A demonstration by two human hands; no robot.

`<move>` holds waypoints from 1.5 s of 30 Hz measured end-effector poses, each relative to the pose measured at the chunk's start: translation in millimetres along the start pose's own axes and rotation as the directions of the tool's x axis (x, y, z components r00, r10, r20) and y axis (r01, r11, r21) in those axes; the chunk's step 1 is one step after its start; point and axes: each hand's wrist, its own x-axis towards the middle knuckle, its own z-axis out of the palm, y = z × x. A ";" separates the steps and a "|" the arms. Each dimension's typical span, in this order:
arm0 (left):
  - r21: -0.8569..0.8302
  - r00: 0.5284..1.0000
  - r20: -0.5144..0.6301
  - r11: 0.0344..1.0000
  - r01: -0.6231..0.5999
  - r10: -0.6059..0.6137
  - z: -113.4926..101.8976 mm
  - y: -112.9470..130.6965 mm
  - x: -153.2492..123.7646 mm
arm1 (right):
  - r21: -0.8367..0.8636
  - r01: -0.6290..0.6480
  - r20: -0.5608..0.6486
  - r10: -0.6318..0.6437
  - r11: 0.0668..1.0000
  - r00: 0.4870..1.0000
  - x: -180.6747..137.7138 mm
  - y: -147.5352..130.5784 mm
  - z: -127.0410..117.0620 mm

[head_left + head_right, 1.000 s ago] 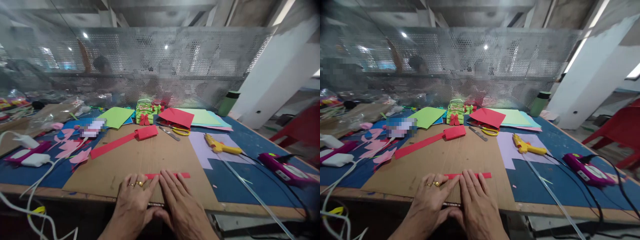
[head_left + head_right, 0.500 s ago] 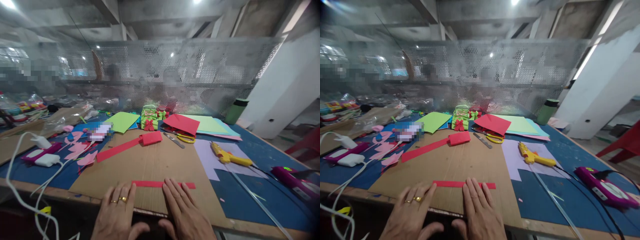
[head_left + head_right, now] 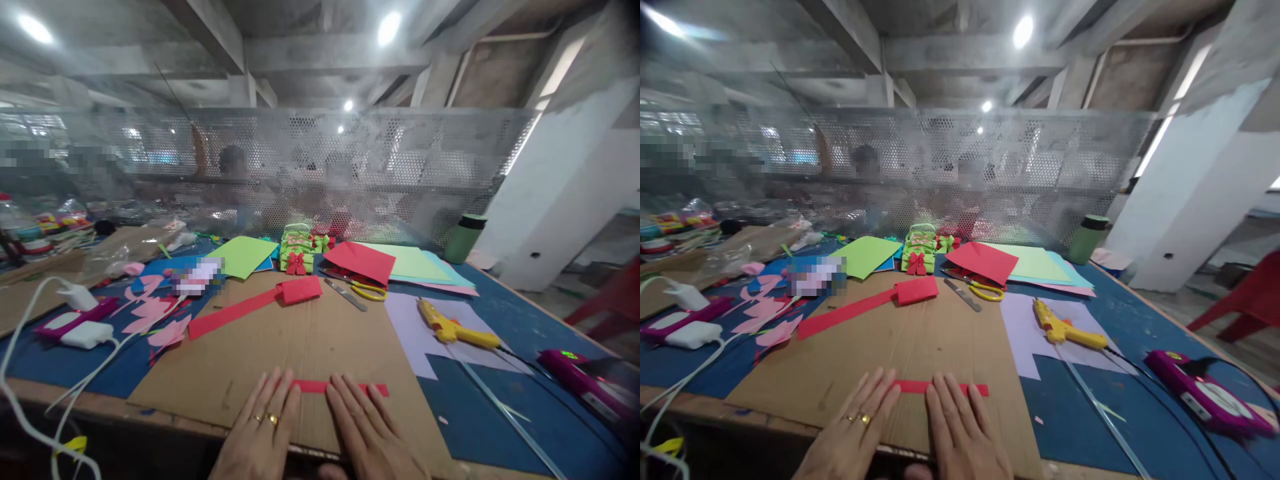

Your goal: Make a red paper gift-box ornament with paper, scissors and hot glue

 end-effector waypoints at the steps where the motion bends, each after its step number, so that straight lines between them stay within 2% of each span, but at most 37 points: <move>1: -0.026 1.000 0.014 0.999 0.018 -0.018 -5.6 0.5 -1.6 | -0.001 -0.041 0.004 0.041 0.999 0.999 -3.3 1.1 -5.3; 4: -0.056 0.991 0.116 0.995 0.077 -0.070 -25.7 1.2 0.4 | -0.023 -0.168 0.043 0.169 0.985 0.985 -16.9 5.5 -21.8; 8: -0.070 0.996 0.069 0.995 0.067 -0.063 -43.0 -5.6 16.7 | -0.036 -0.222 0.086 0.224 0.974 0.971 -22.6 11.6 -36.8; 11: -0.120 0.995 0.069 0.989 0.086 -0.078 -44.1 -12.2 41.0 | -0.014 -0.236 0.171 0.235 0.972 0.957 -7.0 19.0 -37.3; 13: -0.108 0.967 0.158 0.969 0.220 -0.202 -42.5 -13.4 61.2 | -0.007 -0.227 0.264 0.221 0.974 0.939 8.0 26.1 -33.8; 15: -0.137 0.942 0.295 0.969 0.205 -0.157 -40.3 -11.9 79.7 | -0.003 -0.178 0.326 0.169 0.984 0.930 20.7 33.8 -29.5; 17: -0.139 0.934 0.336 0.974 0.180 -0.125 -37.3 -9.8 93.3 | 0.008 -0.140 0.339 0.129 0.990 0.932 28.3 40.9 -25.9; 19: -0.162 0.932 0.345 0.971 0.174 -0.109 -34.1 -9.6 102.1 | 0.028 -0.165 0.326 0.147 0.986 0.934 31.5 47.0 -23.9; 22: -0.262 0.918 0.379 0.937 0.231 -0.120 -31.6 -13.9 112.2 | 0.116 -0.251 0.312 0.205 0.961 0.928 36.0 53.5 -24.0; 25: -0.368 0.887 0.448 0.880 0.300 -0.115 -34.6 -19.2 123.9 | 0.244 -0.286 0.336 0.196 0.927 0.921 46.6 54.5 -26.1; 27: -0.422 0.882 0.464 0.855 0.301 -0.082 -38.5 -21.2 131.0 | 0.322 -0.302 0.350 0.184 0.897 0.919 55.4 51.3 -27.0; 30: -0.469 0.899 0.434 0.838 0.279 -0.056 -44.0 -23.3 137.4 | 0.408 -0.330 0.337 0.195 0.851 0.921 65.5 45.4 -27.1; 35: -0.431 0.888 0.458 0.865 0.256 -0.035 -49.6 -31.1 140.1 | 0.477 -0.403 0.381 0.230 0.781 0.896 73.1 50.1 -32.3; 38: -0.364 0.904 0.419 0.895 0.256 -0.088 -51.8 -40.2 138.1 | 0.461 -0.440 0.387 0.272 0.771 0.881 73.7 61.7 -37.8; 41: -0.335 0.904 0.393 0.889 0.312 -0.169 -54.1 -56.6 131.9 | 0.399 -0.467 0.377 0.323 0.789 0.868 66.5 79.4 -38.5; 43: -0.331 0.893 0.384 0.867 0.372 -0.236 -56.5 -71.3 126.2 | 0.349 -0.526 0.365 0.404 0.776 0.839 57.8 94.4 -35.9; 45: -0.341 0.860 0.387 0.815 0.468 -0.332 -59.7 -85.1 121.2 | 0.305 -0.601 0.338 0.505 0.739 0.794 50.5 108.2 -32.6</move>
